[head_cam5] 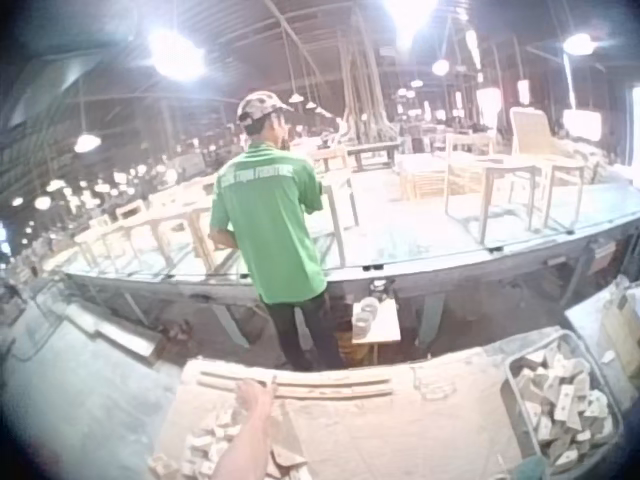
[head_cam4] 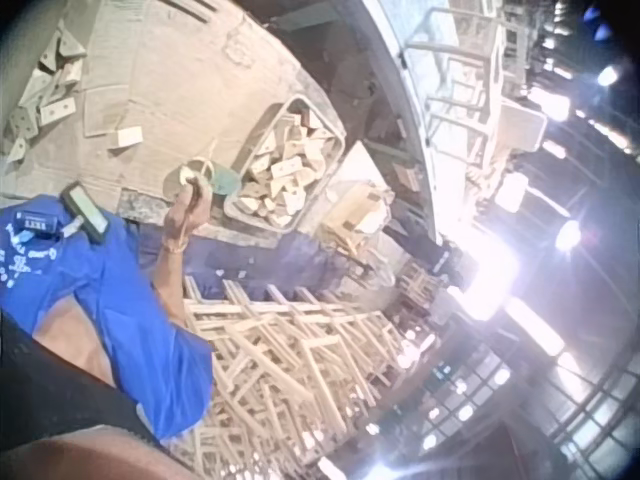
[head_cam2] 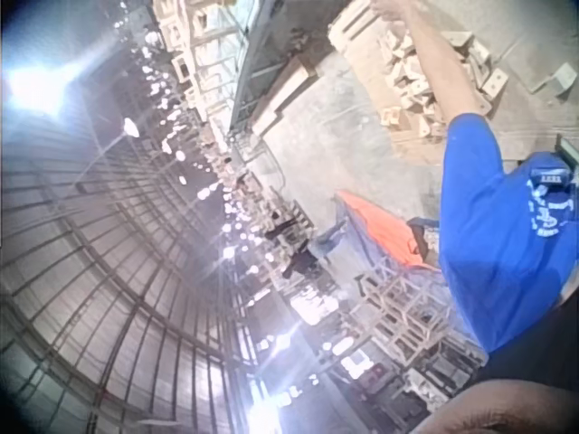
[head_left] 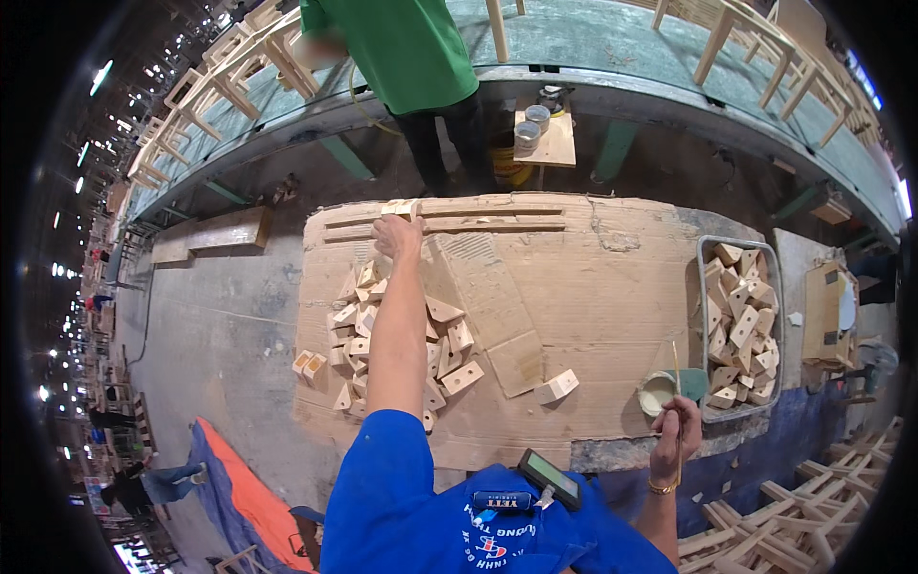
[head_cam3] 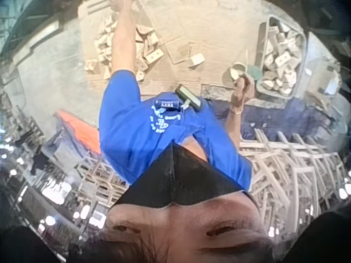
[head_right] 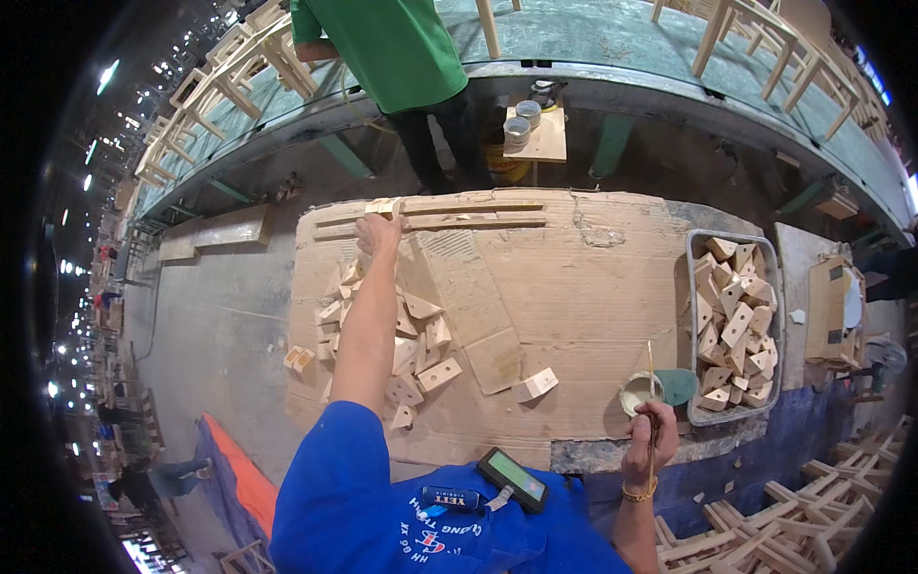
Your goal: The person applies glue to small wooden blocks using a brush and a small container. They pick up individual blocks from a pile, apply the adhesive to specific surfaces, and place the treated pieces into a metal tray. The process is repetitive and performed one piece at a time in a workshop setting.
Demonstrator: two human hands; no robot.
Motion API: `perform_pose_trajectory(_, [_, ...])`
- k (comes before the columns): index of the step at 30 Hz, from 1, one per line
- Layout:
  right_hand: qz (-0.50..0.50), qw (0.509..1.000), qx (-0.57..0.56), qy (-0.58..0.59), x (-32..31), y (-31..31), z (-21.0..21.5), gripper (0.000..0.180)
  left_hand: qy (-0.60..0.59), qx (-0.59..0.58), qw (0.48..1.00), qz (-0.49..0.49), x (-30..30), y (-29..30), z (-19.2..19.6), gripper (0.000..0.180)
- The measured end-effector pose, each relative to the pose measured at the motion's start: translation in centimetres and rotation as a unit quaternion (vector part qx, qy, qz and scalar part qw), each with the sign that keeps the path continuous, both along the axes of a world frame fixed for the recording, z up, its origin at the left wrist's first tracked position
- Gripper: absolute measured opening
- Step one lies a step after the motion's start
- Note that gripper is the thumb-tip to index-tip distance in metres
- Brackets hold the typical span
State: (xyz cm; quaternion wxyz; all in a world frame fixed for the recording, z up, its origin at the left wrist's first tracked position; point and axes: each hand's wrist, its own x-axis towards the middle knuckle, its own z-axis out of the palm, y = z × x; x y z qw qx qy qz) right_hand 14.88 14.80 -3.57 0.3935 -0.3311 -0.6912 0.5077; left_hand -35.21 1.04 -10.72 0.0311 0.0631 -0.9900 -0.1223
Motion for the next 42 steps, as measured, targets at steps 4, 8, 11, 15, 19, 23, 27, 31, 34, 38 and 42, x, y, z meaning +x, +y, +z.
perform_pose_trajectory(4, [0.046, 0.999, -0.02, 0.018, -1.8, 1.9, -0.5, 0.019, -0.006, -0.003, 1.0, -0.006, -0.1, 0.4, -0.5, 0.059])
perform_pose_trajectory(8, [0.079, 0.996, 0.003, 0.033, -3.1, 2.7, -0.9, 0.018, 0.001, 0.005, 1.0, 0.01, 0.3, 1.3, -0.5, 0.058])
perform_pose_trajectory(11, [0.089, 0.995, 0.033, 0.034, -3.3, 3.2, -1.4, 0.019, 0.006, 0.007, 1.0, 0.017, -0.1, 1.7, -0.5, 0.06])
perform_pose_trajectory(15, [0.083, 0.995, -0.019, 0.041, -3.3, 3.0, -1.6, 0.02, 0.009, 0.039, 0.998, 0.041, -0.3, 1.5, -0.9, 0.062])
perform_pose_trajectory(19, [0.083, 0.996, -0.013, 0.025, -3.4, 2.7, -1.9, 0.021, -0.004, 0.036, 0.999, 0.037, -0.4, 1.6, -0.7, 0.063])
perform_pose_trajectory(23, [0.09, 0.996, -0.008, 0.026, -3.7, 2.5, -1.8, 0.021, -0.001, 0.022, 0.998, 0.051, -0.6, 1.4, -0.8, 0.061])
perform_pose_trajectory(27, [0.089, 0.995, -0.016, 0.041, -4.0, 2.4, -1.7, 0.021, 0.001, 0.014, 0.999, 0.049, -0.7, 1.0, -1.0, 0.06])
perform_pose_trajectory(31, [0.09, 0.995, -0.014, 0.034, -4.2, 2.3, -2.0, 0.02, 0.006, 0.07, 0.997, 0.025, -0.9, 0.8, -1.2, 0.053])
perform_pose_trajectory(34, [0.082, 0.996, -0.006, 0.022, -4.6, 2.1, -2.2, 0.019, 0.038, 0.12, 0.991, 0.037, -2.0, 1.5, -1.7, 0.048])
perform_pose_trajectory(38, [0.094, 0.995, -0.011, 0.039, -3.6, 2.5, -1.3, 0.018, 0.034, 0.248, 0.964, 0.088, -8.2, -4.2, -2.6, 0.043])
perform_pose_trajectory(42, [0.074, 0.997, -0.003, 0.005, -3.7, 2.3, -1.5, 0.018, -0.161, 0.423, 0.891, 0.027, -10.1, -3.7, -3.0, 0.032])
